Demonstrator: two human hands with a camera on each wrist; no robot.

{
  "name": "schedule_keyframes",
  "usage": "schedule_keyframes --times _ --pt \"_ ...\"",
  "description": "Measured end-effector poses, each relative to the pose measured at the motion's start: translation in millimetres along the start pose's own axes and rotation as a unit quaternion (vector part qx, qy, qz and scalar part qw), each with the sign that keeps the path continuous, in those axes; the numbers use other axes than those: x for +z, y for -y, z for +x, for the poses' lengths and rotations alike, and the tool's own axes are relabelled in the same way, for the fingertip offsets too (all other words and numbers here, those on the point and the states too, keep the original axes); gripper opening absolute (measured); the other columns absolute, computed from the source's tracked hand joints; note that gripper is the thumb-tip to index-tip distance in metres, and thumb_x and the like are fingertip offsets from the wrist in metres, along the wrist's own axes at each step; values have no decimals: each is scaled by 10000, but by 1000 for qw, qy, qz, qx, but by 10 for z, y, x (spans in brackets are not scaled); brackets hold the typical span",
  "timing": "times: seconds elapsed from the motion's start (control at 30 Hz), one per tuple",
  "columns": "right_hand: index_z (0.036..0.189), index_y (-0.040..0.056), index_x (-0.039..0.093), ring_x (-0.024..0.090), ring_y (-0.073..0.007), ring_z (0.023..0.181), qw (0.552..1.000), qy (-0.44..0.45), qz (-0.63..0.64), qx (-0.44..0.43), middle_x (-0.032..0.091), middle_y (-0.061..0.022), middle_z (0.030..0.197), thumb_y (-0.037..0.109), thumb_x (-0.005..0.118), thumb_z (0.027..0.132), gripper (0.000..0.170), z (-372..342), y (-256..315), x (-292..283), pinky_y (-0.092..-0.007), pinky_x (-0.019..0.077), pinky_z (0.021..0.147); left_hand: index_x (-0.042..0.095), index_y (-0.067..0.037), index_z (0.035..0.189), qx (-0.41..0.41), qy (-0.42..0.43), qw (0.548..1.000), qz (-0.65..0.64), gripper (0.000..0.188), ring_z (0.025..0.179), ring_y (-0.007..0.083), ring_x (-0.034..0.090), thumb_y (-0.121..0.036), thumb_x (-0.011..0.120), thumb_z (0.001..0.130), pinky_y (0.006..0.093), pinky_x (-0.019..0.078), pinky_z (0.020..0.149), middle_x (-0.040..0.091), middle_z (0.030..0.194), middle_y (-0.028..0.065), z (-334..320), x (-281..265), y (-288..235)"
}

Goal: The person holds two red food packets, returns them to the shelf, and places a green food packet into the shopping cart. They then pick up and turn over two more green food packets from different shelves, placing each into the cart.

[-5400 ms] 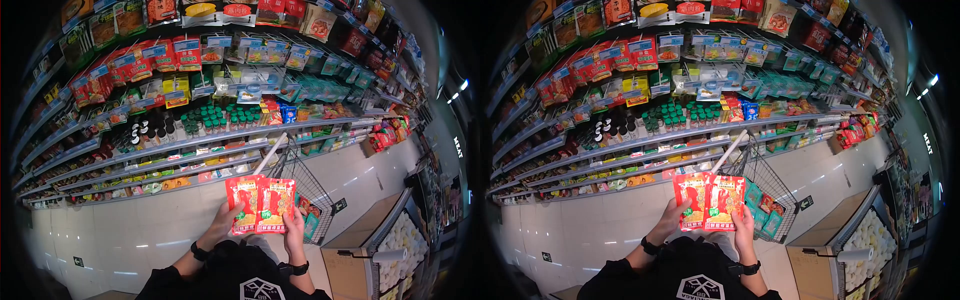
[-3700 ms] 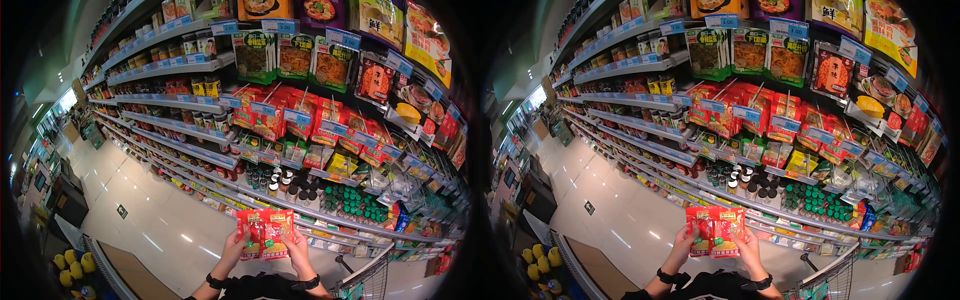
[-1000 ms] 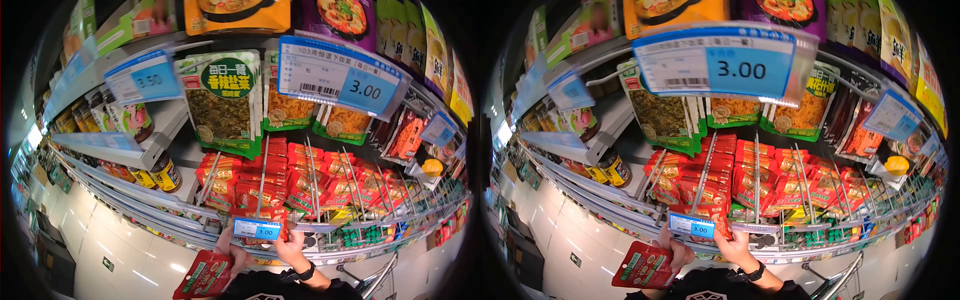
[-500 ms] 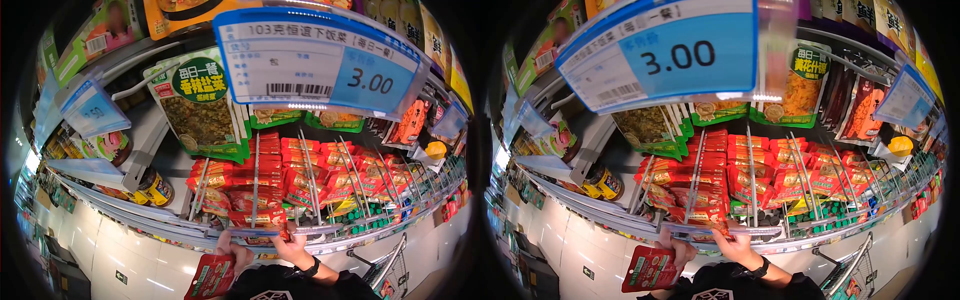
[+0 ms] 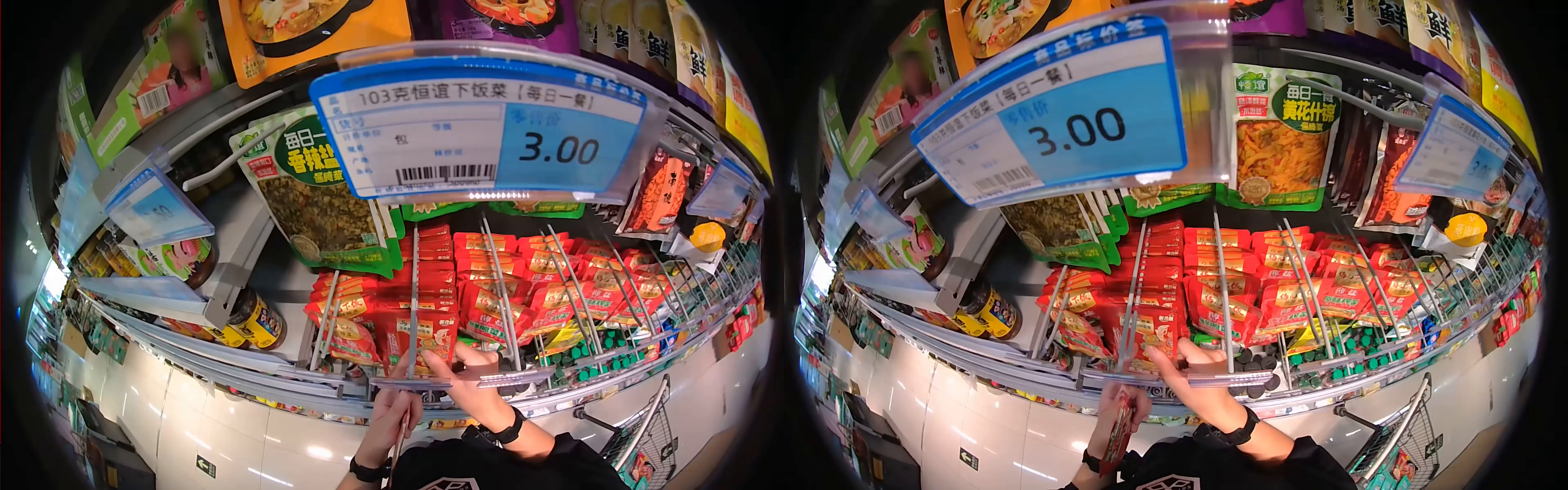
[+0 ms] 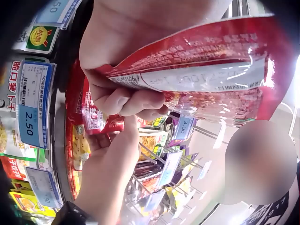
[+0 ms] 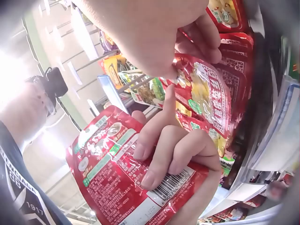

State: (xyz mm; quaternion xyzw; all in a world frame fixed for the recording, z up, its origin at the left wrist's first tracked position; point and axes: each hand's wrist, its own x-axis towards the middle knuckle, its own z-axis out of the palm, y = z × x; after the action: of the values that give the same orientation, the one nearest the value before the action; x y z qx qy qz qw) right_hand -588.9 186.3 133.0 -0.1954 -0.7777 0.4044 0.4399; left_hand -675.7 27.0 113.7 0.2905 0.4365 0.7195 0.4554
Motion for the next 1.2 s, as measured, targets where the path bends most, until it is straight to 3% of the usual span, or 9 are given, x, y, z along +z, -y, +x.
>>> schedule_keyframes --times 0.43,0.5,0.63,0.7,0.83,0.93,1.0,1.13,1.2 --pt "645 46 522 573 -220 456 999 -7 -7 33 563 -98 547 248 827 847 418 -127 19 -92 -343 420 453 435 -32 1482 91 -91 988 80 500 534 66 463 -322 510 1082 246 392 479 551 656 23 63 72 172" --pt "661 42 545 581 -219 477 998 -21 15 57 571 -97 571 238 831 837 389 -277 -50 -122 -340 428 464 384 11 1528 106 -108 988 26 527 1120 96 586 -124 565 1052 274 466 986 616 1315 83 59 50 192" --pt "845 5 698 560 -217 500 982 -29 24 -185 522 -59 596 273 806 771 299 -464 -199 -338 -328 430 490 495 19 1438 149 -128 979 61 407 1033 79 612 -129 548 1063 251 491 911 669 1205 74 58 2 248" --pt "875 -11 705 563 -234 511 925 102 95 -354 527 -72 623 313 802 733 367 -411 -105 -414 -334 434 492 621 3 1212 165 -167 969 77 248 790 26 555 -189 541 1075 201 447 709 704 1034 53 60 24 240" --pt "815 -17 669 596 -281 529 954 148 41 -258 614 -109 679 369 880 644 472 -547 106 -366 -333 467 500 639 22 1159 211 -215 947 107 214 859 42 606 -145 538 1072 209 481 765 706 964 29 103 116 231" --pt "840 -15 674 622 -272 528 973 127 48 -188 642 -109 673 184 821 755 261 -625 112 -317 -327 487 502 636 21 1116 218 -234 940 122 203 864 28 586 -147 529 1076 208 470 766 694 967 19 34 136 210" --pt "917 -18 702 609 -218 509 986 59 86 -131 634 -103 655 30 706 879 60 -627 123 -286 -329 474 498 615 30 1203 207 -216 940 162 229 1012 106 605 -126 547 1050 273 472 896 678 1125 88 -35 48 198" --pt "942 -30 701 578 -90 581 994 30 102 1 660 -77 679 63 676 943 96 -618 134 -301 -256 447 559 381 29 1499 309 -150 884 318 610 1395 356 405 -82 615 948 441 291 1160 393 1537 243 -88 91 127" --pt "959 -36 703 552 -74 580 994 20 111 7 650 -64 669 76 676 952 115 -620 138 -271 -252 437 551 342 28 1517 324 -149 874 331 647 1425 367 371 -90 623 946 452 268 1174 342 1570 255 -118 72 159"
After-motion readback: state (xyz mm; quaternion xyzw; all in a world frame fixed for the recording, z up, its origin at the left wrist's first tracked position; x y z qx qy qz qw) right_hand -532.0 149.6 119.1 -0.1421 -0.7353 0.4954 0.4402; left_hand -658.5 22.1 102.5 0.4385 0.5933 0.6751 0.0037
